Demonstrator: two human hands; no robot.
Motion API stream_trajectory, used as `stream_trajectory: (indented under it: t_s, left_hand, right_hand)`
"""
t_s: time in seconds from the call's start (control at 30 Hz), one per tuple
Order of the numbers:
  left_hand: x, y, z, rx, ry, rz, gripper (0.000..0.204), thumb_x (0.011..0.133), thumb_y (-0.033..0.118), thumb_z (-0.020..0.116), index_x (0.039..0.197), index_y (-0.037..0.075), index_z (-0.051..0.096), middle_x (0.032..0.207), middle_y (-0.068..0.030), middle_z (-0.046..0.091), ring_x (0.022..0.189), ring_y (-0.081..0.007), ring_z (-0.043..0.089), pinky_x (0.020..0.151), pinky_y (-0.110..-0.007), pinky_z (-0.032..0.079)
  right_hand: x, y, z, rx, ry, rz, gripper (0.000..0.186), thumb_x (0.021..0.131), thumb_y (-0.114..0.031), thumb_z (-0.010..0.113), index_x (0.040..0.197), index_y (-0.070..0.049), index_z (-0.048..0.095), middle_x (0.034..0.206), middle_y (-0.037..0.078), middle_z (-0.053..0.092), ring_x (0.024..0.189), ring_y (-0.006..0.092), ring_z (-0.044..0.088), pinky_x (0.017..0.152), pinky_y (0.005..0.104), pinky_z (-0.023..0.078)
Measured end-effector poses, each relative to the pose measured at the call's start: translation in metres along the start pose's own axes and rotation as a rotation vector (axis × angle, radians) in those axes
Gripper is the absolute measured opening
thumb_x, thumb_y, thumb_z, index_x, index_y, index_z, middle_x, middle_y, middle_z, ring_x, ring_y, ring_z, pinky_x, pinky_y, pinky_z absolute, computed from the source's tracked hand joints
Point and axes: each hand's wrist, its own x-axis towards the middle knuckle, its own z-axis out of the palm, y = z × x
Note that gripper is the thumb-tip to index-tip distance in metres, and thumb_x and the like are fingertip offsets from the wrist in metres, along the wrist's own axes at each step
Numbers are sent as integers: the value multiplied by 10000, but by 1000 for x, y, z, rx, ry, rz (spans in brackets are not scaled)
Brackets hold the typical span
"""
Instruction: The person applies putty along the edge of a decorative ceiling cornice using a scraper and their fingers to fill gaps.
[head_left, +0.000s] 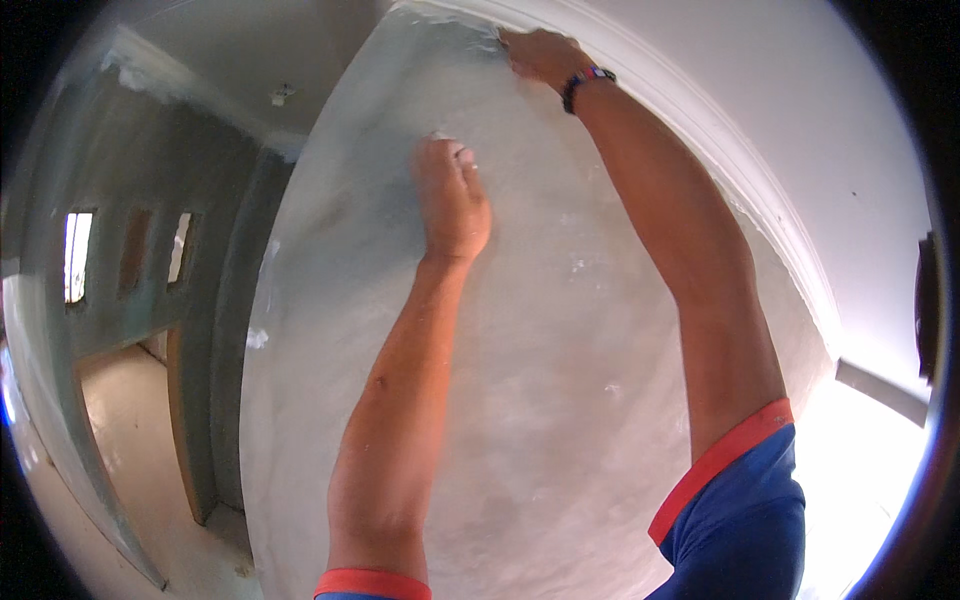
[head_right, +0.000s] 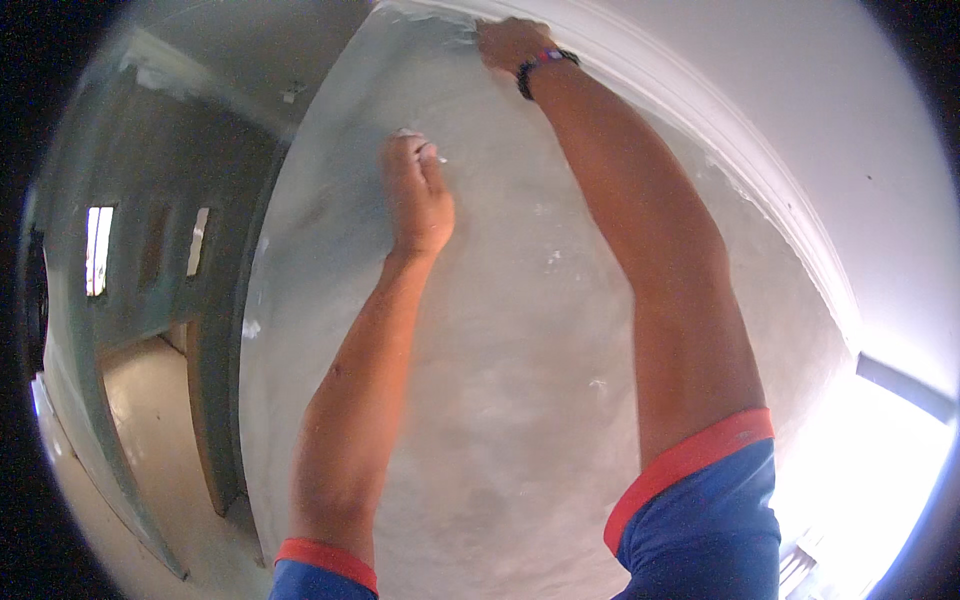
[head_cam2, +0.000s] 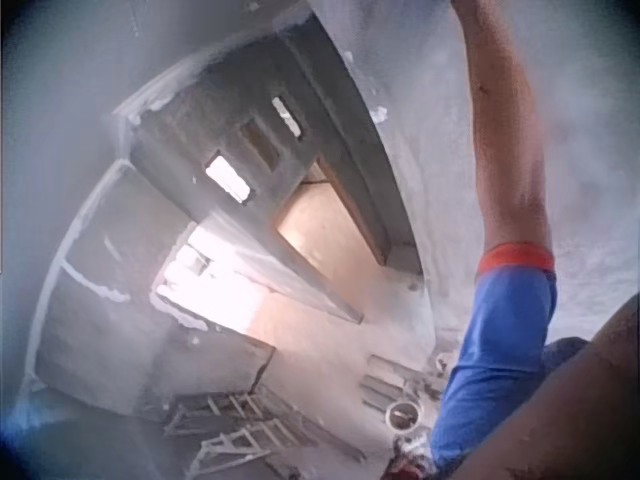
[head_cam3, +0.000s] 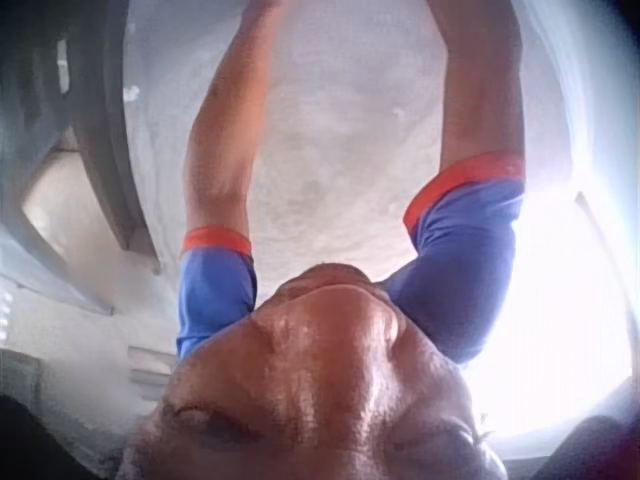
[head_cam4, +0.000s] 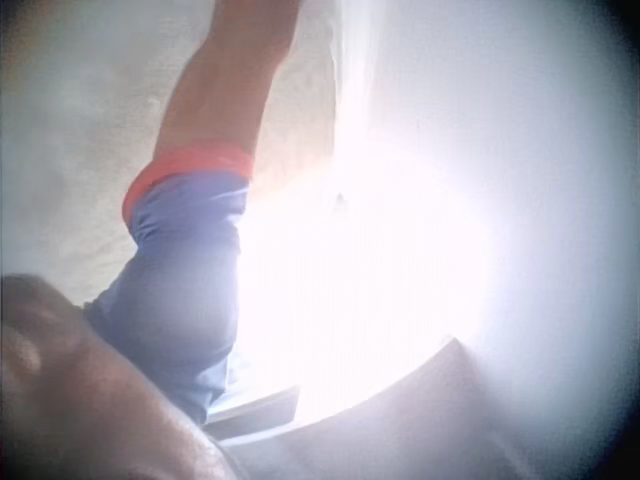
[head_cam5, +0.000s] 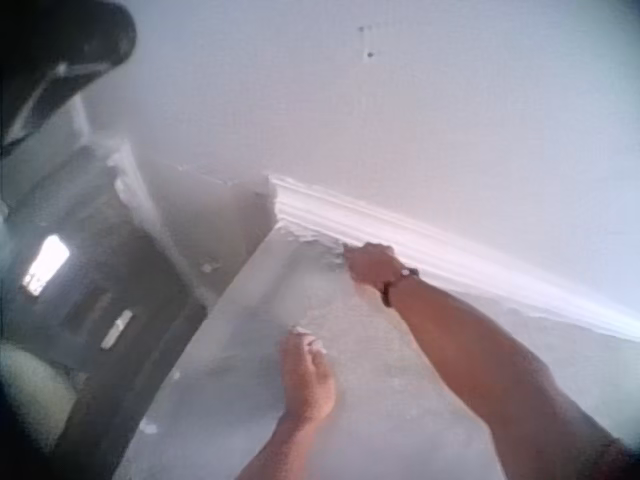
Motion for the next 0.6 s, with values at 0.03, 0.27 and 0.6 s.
stream_trajectory:
  t_s: [0.03, 0.27, 0.6]
  left_hand:
    - [-1, 0, -1, 1, -11, -14, 76, 923, 15, 471, 995, -6, 457, 1037, -186, 481, 1039, -358, 454, 914, -477, 357]
    - [-2, 2, 1, 44, -50, -28, 59, 944, 38, 456, 983, -6, 447, 1019, -174, 496, 990, -339, 476, 884, -456, 383]
    - [0, -7, 0, 70, -13, 45, 103, 971, 82, 450, 972, -20, 462, 1009, -174, 517, 945, -336, 501, 839, -446, 412]
  right_hand:
    - [-18, 15, 1, -2, -36, -11, 471, 886, -175, 518, 1352, -134, 471, 951, 187, 688, 842, 349, 686, 747, 496, 548]
    - [-171, 148, 3, -118, -255, 46, 628, 865, -98, 546, 1451, -195, 340, 877, 176, 668, 835, 341, 678, 731, 487, 562]
    - [-341, 317, 52, 619, 91, 866, 444, 845, -132, 586, 1286, -108, 547, 756, 108, 634, 695, 251, 647, 644, 395, 511]
